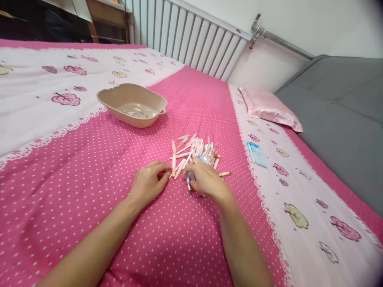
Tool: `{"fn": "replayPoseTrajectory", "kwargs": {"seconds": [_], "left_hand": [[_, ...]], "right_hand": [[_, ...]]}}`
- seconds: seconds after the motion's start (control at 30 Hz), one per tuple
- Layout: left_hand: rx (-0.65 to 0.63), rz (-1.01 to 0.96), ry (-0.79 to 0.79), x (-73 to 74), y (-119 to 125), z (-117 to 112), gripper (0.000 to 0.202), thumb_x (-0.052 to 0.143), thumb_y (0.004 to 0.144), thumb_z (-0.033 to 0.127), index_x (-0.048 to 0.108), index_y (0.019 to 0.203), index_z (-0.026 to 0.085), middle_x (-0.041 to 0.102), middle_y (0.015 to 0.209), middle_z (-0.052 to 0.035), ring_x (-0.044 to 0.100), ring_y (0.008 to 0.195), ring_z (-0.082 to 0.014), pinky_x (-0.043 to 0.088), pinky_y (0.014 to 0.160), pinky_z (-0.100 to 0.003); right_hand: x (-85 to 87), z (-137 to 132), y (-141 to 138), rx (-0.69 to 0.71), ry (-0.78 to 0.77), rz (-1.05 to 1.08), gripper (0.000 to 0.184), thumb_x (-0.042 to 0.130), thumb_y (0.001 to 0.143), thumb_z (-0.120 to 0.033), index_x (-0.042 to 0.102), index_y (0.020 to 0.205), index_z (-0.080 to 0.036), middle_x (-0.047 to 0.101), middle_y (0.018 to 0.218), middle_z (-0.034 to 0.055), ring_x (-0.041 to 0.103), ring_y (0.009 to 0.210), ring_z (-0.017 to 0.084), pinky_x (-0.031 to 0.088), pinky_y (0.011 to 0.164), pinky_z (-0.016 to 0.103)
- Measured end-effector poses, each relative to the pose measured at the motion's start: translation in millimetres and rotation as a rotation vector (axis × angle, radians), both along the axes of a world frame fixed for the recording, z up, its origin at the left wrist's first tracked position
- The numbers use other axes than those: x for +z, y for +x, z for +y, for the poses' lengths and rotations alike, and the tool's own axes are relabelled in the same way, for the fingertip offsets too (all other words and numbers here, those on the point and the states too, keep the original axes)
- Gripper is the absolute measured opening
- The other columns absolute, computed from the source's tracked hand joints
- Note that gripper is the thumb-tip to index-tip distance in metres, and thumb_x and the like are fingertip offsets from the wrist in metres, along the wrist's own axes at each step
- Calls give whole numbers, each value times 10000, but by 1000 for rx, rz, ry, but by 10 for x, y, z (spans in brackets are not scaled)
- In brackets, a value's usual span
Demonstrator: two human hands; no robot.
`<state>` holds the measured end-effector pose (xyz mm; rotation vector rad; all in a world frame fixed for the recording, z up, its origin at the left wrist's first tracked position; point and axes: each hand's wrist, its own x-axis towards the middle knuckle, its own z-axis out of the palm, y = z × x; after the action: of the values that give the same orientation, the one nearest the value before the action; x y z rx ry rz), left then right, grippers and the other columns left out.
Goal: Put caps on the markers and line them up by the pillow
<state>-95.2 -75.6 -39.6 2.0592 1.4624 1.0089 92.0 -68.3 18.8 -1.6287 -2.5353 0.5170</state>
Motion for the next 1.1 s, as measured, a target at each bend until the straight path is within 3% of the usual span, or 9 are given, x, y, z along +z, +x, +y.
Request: {"fn": "replayPoseTrajectory", "kwargs": {"seconds": [0.13, 0.3, 0.47, 0.67, 0.77, 0.87, 1.1], "left_hand": [[2, -4, 15, 3, 0, 0, 219, 493, 809, 256, 683, 902, 198, 683, 940, -52, 630, 804, -176, 501, 737, -302], [2, -41, 31, 20, 4, -8, 206, 493, 813, 243, 673, 899, 188, 685, 925, -50, 631, 783, -166, 503, 722, -288], [7, -39, 46, 26, 5, -14, 194, 494, 819, 241, 663, 889, 175, 686, 910, -54, 632, 785, -169, 500, 728, -291], [44, -50, 37, 62, 10, -31, 221, 511, 825, 293, 653, 941, 170, 681, 859, -56, 622, 719, -158, 509, 674, -285], [88, -109, 81, 126, 27, -65, 326, 573, 793, 341, 614, 1056, 153, 671, 852, -59, 612, 683, -149, 513, 639, -275], [34, -149, 196, 183, 46, -95, 370, 609, 777, 343, 587, 1095, 153, 666, 899, -65, 616, 756, -156, 513, 674, -273], [-63, -107, 231, 114, 34, -84, 259, 521, 858, 305, 613, 1046, 152, 699, 887, -56, 629, 719, -139, 486, 640, -235]], "right_hand": [[16, -4, -5, -8, 23, 31, 258, 554, 701, -22, 683, 815, -214, 500, 867, 32, 514, 801, 159, 353, 663, 243], [74, 40, 36, -3, 107, 228, 190, 620, 741, -107, 702, 857, -234, 506, 822, 14, 505, 783, 149, 376, 727, 262], [86, 125, 99, -159, 219, 357, 176, 632, 743, -130, 735, 848, -226, 564, 715, 11, 522, 708, 147, 404, 718, 281], [139, 119, 182, -333, 246, 657, 155, 655, 745, -250, 735, 873, -216, 680, 783, 22, 586, 635, 134, 454, 654, 276], [167, 78, 144, -319, 169, 766, 181, 668, 737, -294, 733, 869, -188, 679, 729, 27, 587, 607, 135, 450, 594, 263], [150, 32, 19, -226, 40, 790, 181, 667, 738, -304, 734, 857, -184, 642, 641, 7, 552, 555, 118, 423, 536, 242], [43, -2, -226, -70, -238, 950, 214, 630, 767, -298, 677, 927, -164, 674, 759, 27, 636, 698, 140, 494, 678, 271]]}}
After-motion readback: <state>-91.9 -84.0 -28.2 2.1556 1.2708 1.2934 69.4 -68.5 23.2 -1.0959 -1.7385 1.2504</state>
